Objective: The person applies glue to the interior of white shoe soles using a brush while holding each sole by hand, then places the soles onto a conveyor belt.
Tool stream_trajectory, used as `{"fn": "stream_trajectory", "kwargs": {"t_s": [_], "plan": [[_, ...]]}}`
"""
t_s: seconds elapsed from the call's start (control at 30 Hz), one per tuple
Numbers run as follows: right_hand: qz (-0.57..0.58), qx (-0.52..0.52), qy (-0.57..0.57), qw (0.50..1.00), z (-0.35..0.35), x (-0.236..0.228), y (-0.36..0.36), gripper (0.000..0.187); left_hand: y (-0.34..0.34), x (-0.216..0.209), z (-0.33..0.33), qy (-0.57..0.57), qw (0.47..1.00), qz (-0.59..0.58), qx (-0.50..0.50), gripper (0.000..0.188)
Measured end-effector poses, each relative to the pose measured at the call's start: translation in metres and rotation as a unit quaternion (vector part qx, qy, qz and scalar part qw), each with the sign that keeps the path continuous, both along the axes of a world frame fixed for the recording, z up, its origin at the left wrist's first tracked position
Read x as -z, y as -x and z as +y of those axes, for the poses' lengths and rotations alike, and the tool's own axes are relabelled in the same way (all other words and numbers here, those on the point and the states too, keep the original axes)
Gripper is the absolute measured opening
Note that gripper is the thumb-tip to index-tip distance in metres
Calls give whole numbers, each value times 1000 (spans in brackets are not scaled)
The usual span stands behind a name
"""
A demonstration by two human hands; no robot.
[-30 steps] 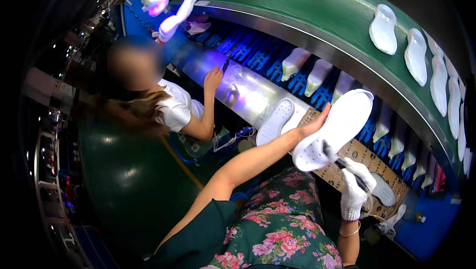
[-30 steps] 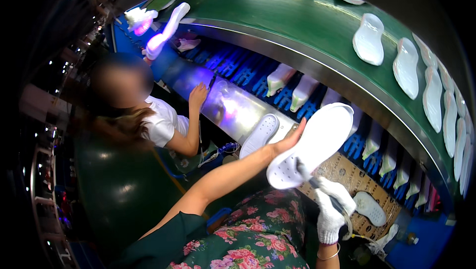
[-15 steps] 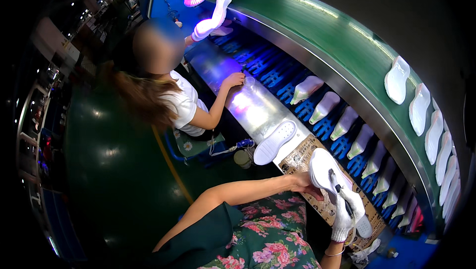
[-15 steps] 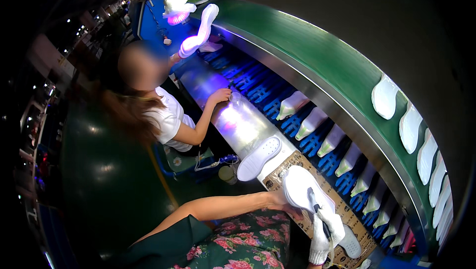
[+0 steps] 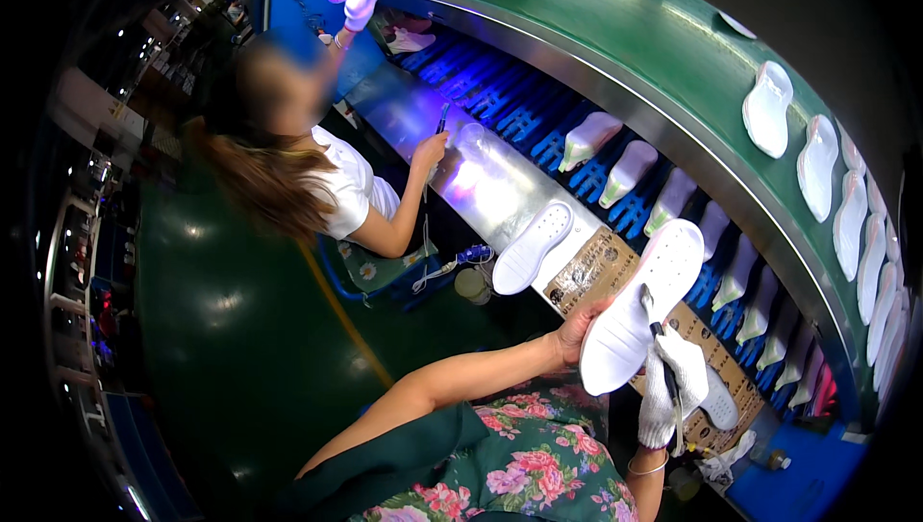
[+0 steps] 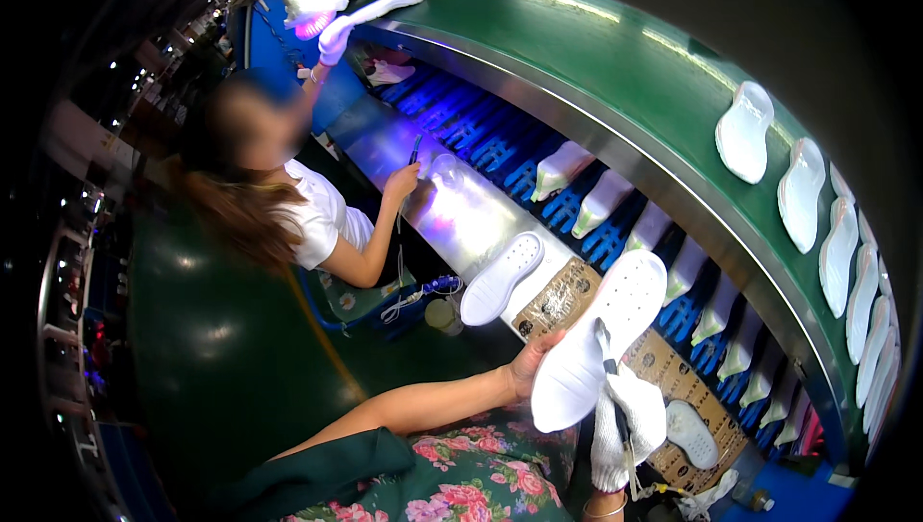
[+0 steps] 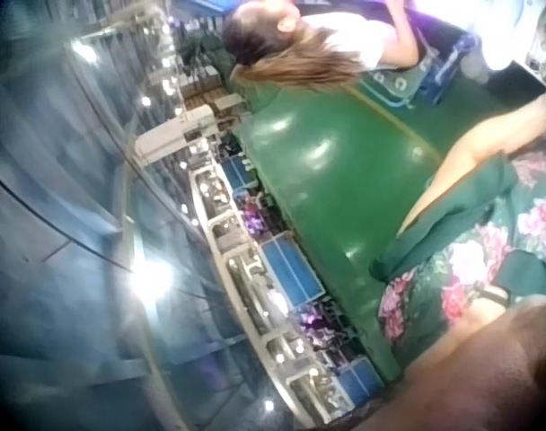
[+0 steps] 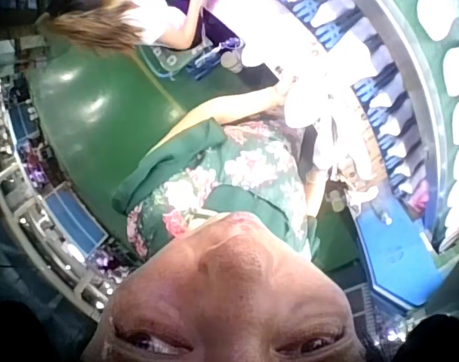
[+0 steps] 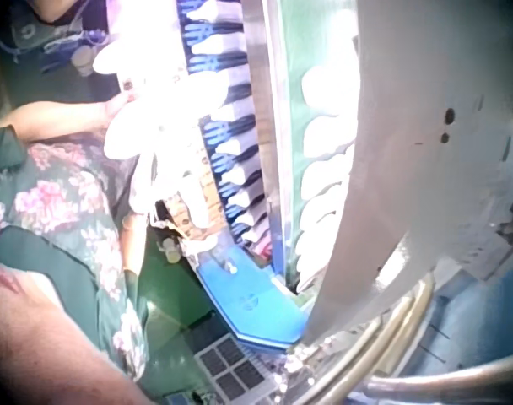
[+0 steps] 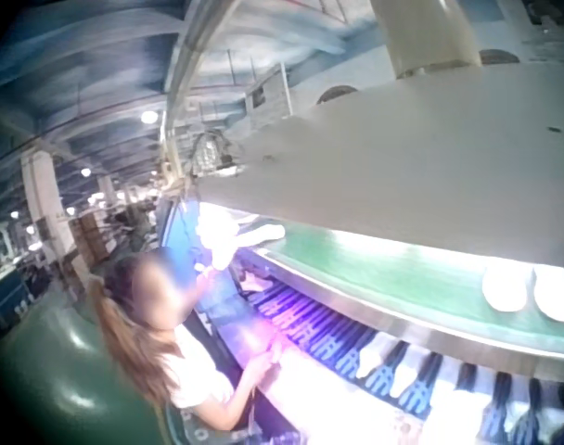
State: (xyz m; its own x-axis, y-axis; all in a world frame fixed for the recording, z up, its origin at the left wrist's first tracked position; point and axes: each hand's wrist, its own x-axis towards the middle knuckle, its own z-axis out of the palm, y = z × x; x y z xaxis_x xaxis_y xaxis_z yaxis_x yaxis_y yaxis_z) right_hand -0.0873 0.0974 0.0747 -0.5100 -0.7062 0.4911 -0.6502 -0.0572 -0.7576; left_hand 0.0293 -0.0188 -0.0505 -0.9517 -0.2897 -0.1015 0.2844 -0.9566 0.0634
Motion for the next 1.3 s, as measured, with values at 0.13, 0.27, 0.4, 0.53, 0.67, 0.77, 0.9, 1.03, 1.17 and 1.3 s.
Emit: {"fn": "stream_trajectory", "kwargs": {"t_s": [0.13,0.27,0.4,0.53,0.67,0.77,0.9,1.03,1.17,1.3], "plan": [[22,15,24,999,3,3,9,14,16,-26,1,12,997,-70,-8,72],[46,13,49,998,-3,-3,12,20,21,-51,5,66,990,-122,-39,89],[36,-22,66,997,-1,-12,19,27,24,-40,8,82,991,-97,-28,106],[66,6,65,996,-5,-26,24,24,27,-46,19,120,984,-127,-32,105],[111,17,56,992,-5,-29,31,31,31,-41,30,103,990,-89,-17,101],[152,32,65,986,-6,-33,29,29,26,-21,36,37,999,-11,-1,89],[126,42,55,990,-1,-4,16,28,26,-12,37,32,999,-3,24,88],[-42,27,102,994,-7,-23,15,22,37,-22,31,41,998,-36,11,94],[-64,80,149,983,-10,-11,23,27,44,-31,30,147,980,-132,-4,100],[56,58,72,994,-8,-11,13,22,51,-33,26,109,982,-155,18,103]]}}
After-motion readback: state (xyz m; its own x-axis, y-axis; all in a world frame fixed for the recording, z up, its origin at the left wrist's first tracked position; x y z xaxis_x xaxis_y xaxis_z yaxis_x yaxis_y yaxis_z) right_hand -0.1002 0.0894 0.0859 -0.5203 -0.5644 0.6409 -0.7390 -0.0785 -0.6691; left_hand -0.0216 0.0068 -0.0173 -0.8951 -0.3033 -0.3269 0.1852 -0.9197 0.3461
